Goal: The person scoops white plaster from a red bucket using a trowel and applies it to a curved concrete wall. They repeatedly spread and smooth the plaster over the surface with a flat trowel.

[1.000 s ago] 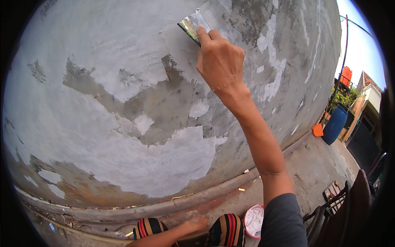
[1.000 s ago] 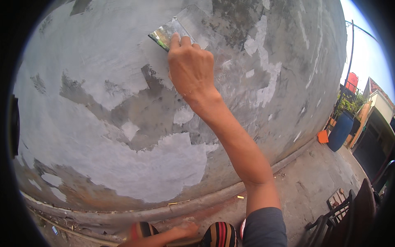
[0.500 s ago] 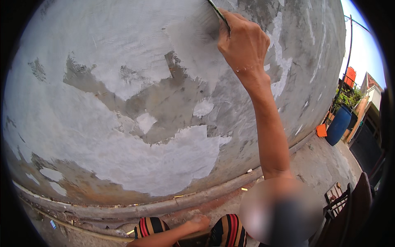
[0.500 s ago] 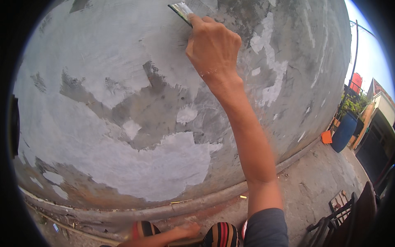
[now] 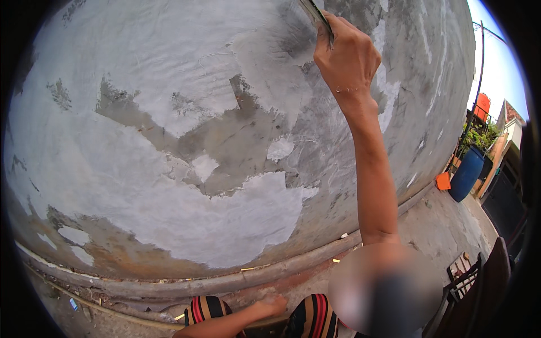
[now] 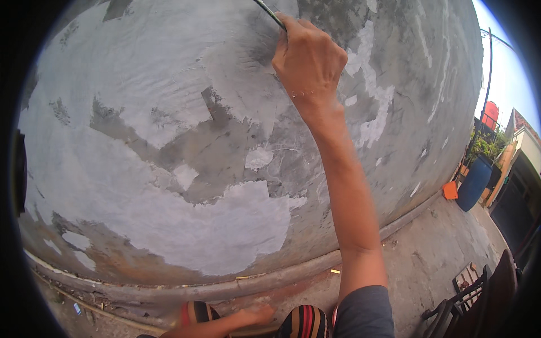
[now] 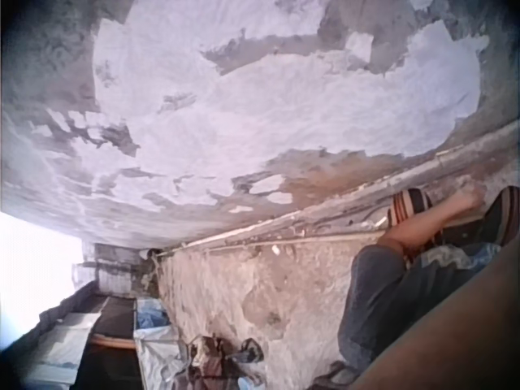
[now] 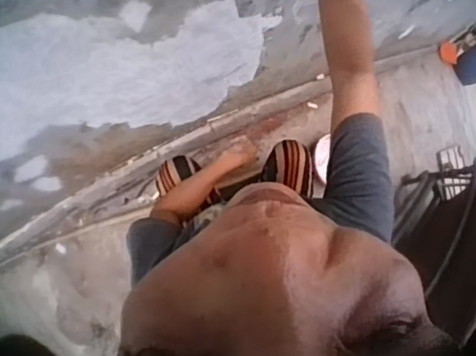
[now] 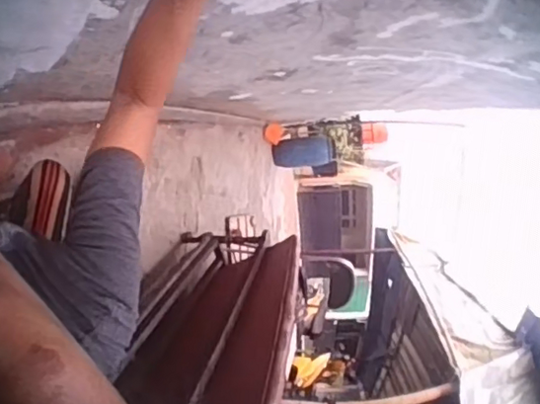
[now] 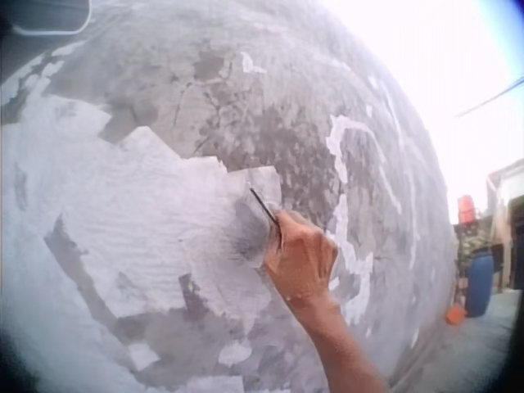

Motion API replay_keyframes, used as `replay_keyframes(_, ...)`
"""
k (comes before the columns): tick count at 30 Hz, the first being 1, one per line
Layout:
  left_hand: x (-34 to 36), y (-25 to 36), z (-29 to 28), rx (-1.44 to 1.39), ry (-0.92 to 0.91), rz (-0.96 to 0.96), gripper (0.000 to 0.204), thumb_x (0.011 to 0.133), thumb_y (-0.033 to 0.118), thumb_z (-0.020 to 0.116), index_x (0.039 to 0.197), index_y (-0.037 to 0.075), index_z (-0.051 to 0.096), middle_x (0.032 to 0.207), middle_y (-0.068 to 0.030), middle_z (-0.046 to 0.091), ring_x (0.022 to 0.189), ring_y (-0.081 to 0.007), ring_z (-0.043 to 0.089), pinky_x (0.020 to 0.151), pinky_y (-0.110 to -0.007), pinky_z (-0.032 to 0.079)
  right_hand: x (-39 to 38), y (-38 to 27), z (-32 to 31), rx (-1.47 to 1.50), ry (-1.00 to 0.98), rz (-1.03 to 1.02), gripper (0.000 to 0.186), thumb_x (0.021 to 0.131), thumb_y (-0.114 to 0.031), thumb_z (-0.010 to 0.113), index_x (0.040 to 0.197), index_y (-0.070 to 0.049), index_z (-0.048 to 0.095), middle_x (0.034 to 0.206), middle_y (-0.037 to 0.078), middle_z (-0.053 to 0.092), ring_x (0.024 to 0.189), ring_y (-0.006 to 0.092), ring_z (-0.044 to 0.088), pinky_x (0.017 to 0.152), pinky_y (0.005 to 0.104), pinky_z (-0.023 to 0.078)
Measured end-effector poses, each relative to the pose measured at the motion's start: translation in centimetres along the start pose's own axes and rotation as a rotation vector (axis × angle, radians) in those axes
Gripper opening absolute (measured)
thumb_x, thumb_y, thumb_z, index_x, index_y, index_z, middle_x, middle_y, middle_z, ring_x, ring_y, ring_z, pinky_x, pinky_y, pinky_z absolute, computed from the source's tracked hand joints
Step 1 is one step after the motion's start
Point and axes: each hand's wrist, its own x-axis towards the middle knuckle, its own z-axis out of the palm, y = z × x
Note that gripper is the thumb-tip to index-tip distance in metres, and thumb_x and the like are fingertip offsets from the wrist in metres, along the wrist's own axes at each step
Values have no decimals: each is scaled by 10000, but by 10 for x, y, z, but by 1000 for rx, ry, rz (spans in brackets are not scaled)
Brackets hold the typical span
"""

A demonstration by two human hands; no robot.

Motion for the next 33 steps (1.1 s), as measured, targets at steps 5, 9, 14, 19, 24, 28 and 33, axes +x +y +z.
replay_keyframes(5,-16,16,-37,-96,-39,-83,270,846,141,540,1065,10,628,956,-235,703,927,-379,697,767,-514,547,-41,-52,8,-89,-212,-12,362,780,-77,691,1134,-150,700,868,14,685,691,233,650,554,351,487)
replay_keyframes(9,-15,4,-19,-130,10,-67,345,920,284,525,1108,3,594,900,-255,689,897,-398,688,761,-515,533,-91,-94,-23,276,-377,-66,429,713,-21,727,1123,-144,702,868,1,677,661,176,630,523,311,468)
replay_keyframes(14,-19,13,-42,-134,-16,-70,314,895,226,532,1094,-4,610,963,-253,691,946,-397,682,794,-508,536,-156,-85,-95,638,-656,282,313,806,-16,680,1115,-62,698,794,80,677,601,182,617,538,284,454)
replay_keyframes(19,-15,13,-39,-127,-62,-113,331,891,237,545,1119,7,615,1032,-245,687,1006,-381,672,845,-496,531,-140,-19,-86,625,-429,752,159,927,-132,646,937,24,679,631,63,532,566,89,408,506,272,356)
replay_keyframes(24,-18,17,-46,-170,-61,-107,337,893,239,545,1139,21,616,1052,-227,688,1013,-382,671,859,-492,527,-119,12,-55,301,-228,577,162,927,-129,638,860,19,635,619,93,516,542,130,406,503,298,346)
replay_keyframes(28,-20,5,-39,-151,4,-99,317,897,226,531,1125,25,621,1045,-242,683,1009,-386,670,847,-492,529,-126,-22,-50,418,-224,543,129,893,-82,644,993,-20,697,734,96,631,582,179,517,545,301,407)
replay_keyframes(33,-21,11,-46,-143,-18,-123,310,889,220,527,1111,29,627,997,-247,689,964,-380,685,804,-495,539,-140,-54,-13,169,-1,141,510,704,41,685,1193,-102,708,1023,98,708,761,232,620,714,312,520)
